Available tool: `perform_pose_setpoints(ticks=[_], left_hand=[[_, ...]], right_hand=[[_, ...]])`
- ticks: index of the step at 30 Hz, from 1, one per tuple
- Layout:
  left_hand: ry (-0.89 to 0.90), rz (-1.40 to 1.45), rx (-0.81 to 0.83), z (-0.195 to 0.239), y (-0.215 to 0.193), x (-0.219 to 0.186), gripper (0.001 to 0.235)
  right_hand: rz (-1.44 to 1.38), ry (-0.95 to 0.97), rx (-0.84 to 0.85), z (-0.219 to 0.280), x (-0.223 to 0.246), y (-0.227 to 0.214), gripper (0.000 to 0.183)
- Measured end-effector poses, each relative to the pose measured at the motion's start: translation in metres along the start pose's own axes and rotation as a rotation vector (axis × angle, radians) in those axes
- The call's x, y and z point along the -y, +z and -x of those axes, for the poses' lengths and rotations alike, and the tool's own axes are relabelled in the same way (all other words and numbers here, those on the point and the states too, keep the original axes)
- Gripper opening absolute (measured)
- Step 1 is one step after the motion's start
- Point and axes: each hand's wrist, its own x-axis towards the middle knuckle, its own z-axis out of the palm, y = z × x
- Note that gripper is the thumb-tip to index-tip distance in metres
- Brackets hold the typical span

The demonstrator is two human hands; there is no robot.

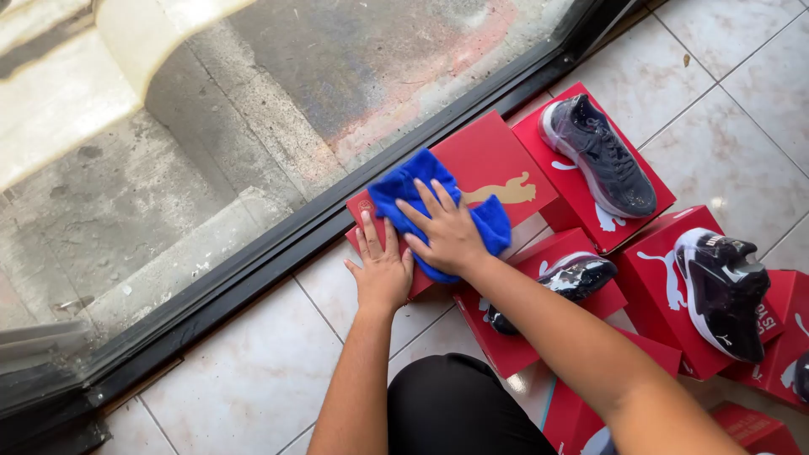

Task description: Wipe shoe boxes with a cloth and stack them.

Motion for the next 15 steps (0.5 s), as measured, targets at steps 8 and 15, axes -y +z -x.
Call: perform_pose_setpoints(ticks=[8,15], left_hand=[[0.004,0.022,-0.002,0.002,-0.004,0.0,0.071],[0.042,0.075,-0.033,-0.001,-0.007,0.004,0.072]], right_hand=[[0.143,0.164,-0.057,-0.017,-0.139,0.003,0.067],[-0.012,0.018,-0.145,-0.052,-0.014,0.039,0.068]])
